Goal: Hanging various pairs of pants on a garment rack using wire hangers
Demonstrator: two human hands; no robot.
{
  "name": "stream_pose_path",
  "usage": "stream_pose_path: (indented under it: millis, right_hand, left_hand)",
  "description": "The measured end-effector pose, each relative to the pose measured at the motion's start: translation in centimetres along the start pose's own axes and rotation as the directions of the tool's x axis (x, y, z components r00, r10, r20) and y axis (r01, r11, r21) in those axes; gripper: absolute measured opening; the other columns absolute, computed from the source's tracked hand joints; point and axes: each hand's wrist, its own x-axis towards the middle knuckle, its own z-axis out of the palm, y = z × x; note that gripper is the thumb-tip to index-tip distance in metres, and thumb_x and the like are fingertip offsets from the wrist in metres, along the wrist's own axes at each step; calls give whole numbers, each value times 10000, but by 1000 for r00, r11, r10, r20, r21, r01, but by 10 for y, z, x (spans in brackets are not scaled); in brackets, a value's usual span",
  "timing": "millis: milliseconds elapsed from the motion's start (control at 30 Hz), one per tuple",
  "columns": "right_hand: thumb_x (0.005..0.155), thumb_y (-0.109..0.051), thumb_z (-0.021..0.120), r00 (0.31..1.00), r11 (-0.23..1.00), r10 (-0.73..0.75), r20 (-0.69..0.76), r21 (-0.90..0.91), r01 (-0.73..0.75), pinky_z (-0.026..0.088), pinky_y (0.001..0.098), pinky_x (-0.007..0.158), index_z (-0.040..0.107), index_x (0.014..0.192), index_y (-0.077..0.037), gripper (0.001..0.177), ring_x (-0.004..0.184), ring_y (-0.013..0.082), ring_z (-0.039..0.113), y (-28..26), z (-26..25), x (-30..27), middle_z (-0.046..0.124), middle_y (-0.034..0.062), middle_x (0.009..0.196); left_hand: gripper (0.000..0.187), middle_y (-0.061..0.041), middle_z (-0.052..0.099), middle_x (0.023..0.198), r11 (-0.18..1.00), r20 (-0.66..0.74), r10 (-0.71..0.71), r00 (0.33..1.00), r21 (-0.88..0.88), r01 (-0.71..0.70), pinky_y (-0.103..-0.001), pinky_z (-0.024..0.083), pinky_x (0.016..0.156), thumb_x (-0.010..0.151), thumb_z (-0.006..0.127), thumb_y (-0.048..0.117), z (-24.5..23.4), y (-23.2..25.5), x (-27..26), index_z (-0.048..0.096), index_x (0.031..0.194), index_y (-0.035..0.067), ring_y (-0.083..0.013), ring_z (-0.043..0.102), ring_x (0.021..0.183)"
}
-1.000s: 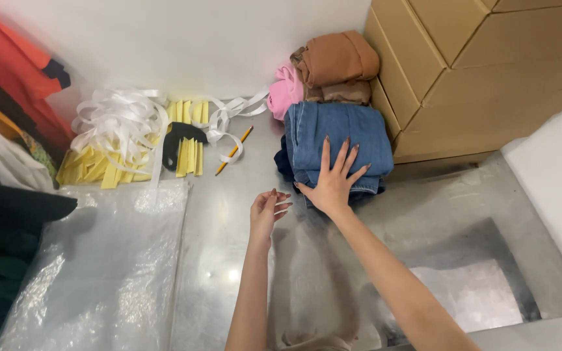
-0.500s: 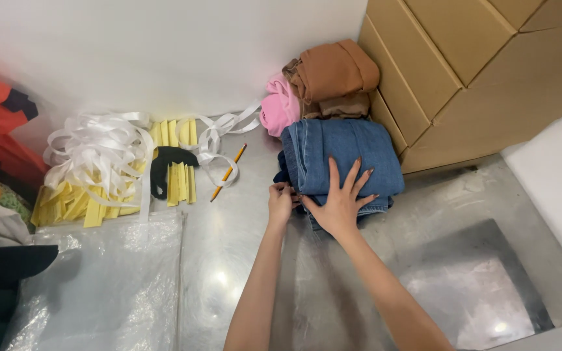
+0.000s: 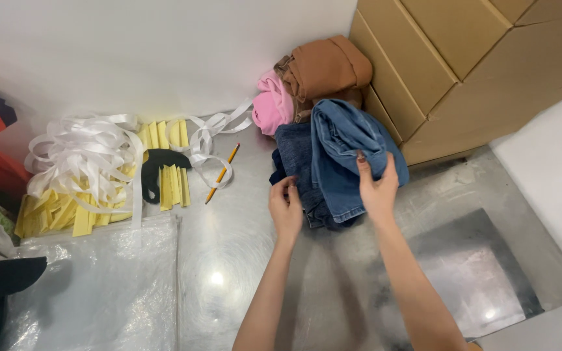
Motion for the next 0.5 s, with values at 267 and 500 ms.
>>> stream_pose_path:
  millis: [267, 500]
  right_hand:
    - [1154, -232, 628, 995, 799, -73, 74, 601, 13, 583, 530, 1077, 641, 1446, -159, 302, 1257, 253, 688, -38, -76, -16, 715, 83, 1283]
    - [987, -136, 831, 929, 913, -308, 207, 338, 227, 497, 507, 1127, 731, 1170, -83, 215, 1205, 211, 676, -100, -150, -53, 761, 110, 1061]
  left_hand:
    - [921, -352, 391, 1649, 968, 493, -154, 856, -97, 230, -617, 314, 1257, 1093, 385, 710, 13, 102, -8, 357, 1662, -14, -520, 332, 1554]
    - [1404, -315, 290, 1726, 460, 760, -116, 639, -529, 713, -595, 408, 1231, 773, 300, 1083, 20, 100, -37, 240, 1726, 53, -486, 375, 1556]
